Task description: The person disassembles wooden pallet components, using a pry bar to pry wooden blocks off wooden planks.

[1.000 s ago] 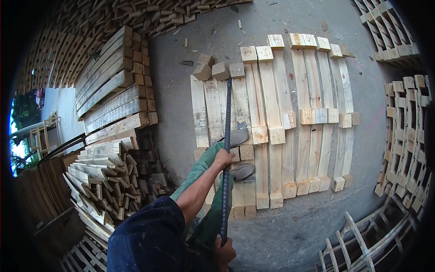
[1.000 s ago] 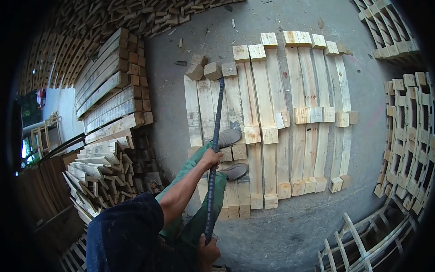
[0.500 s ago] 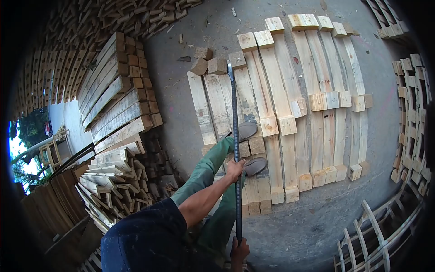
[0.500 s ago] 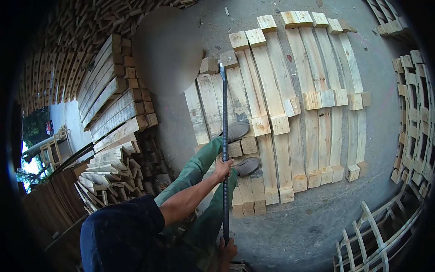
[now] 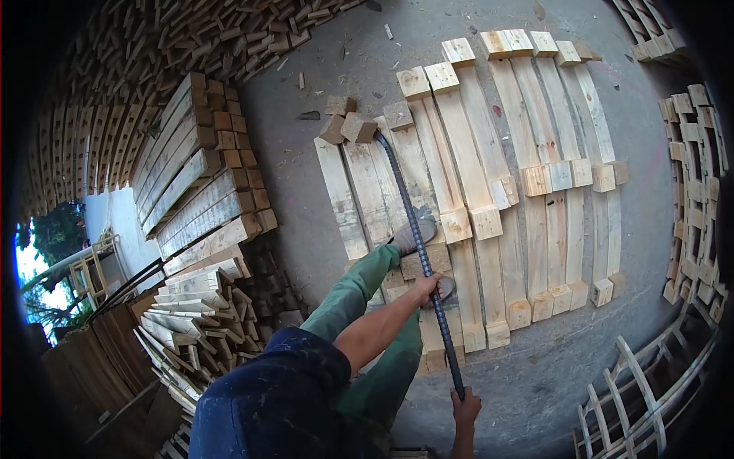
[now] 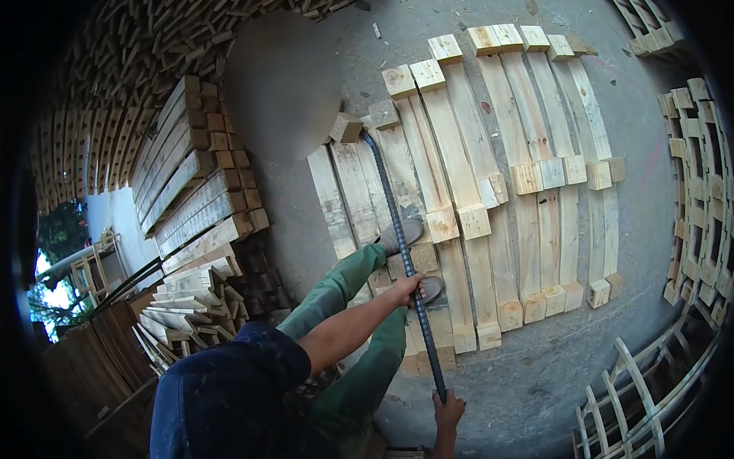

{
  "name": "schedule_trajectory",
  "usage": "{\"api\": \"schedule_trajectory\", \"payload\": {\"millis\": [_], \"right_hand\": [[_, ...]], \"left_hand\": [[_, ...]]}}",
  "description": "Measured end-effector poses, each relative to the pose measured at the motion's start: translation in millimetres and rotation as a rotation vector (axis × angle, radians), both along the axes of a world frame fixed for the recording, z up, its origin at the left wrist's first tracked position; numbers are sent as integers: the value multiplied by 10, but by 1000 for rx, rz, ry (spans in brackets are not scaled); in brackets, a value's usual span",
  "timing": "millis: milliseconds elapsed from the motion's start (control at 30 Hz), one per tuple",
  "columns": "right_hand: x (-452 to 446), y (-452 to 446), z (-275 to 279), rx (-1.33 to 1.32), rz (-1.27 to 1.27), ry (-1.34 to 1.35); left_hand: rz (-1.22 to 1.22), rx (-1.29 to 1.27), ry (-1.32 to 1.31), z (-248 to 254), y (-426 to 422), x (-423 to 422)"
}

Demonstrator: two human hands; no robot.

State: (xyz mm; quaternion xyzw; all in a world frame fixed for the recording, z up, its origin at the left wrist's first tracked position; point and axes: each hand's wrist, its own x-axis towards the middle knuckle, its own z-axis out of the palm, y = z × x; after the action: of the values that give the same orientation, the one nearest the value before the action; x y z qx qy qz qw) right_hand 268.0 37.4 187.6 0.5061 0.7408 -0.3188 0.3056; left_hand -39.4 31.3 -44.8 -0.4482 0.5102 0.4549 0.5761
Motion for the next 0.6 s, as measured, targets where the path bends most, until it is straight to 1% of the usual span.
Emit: {"api": "schedule_trajectory", "payload": {"millis": [33,67,100,133,200,233,267,333,400,467,533,600], "right_hand": [[173,-9,-431,-38,-44,37],[204,19,-805,-30,-28,52],[213,84,-1132,-65,-102,57],[298,16,-1276,-117,-196,44],[210,-30,-1288,-125,-251,87],[-30,-43,-1076,-71,-183,161],[-192,-75,-899,-64,-186,166],[-502,-137,-479,-20,-1,280],[-1006,-110,154,-20,-63,391],[-1376,-57,717,20,-73,508],[-1572,-40,1182,65,-63,513],[-1656,41,1535,120,-54,529]], "left_hand": [[-2,-3,10,-224,-43,72],[-96,-77,74,-427,24,109],[-186,-154,136,-570,115,103],[-189,-165,131,-702,125,70],[-119,-50,271,-578,55,-94],[-128,-111,391,-435,36,-203],[-121,-154,516,-258,93,-346],[-60,-177,590,211,90,-753],[-31,-179,550,587,44,-1239],[15,-175,538,1015,30,-1638],[-20,-164,494,1319,20,-1844],[-6,-115,496,1575,52,-1841]]}}
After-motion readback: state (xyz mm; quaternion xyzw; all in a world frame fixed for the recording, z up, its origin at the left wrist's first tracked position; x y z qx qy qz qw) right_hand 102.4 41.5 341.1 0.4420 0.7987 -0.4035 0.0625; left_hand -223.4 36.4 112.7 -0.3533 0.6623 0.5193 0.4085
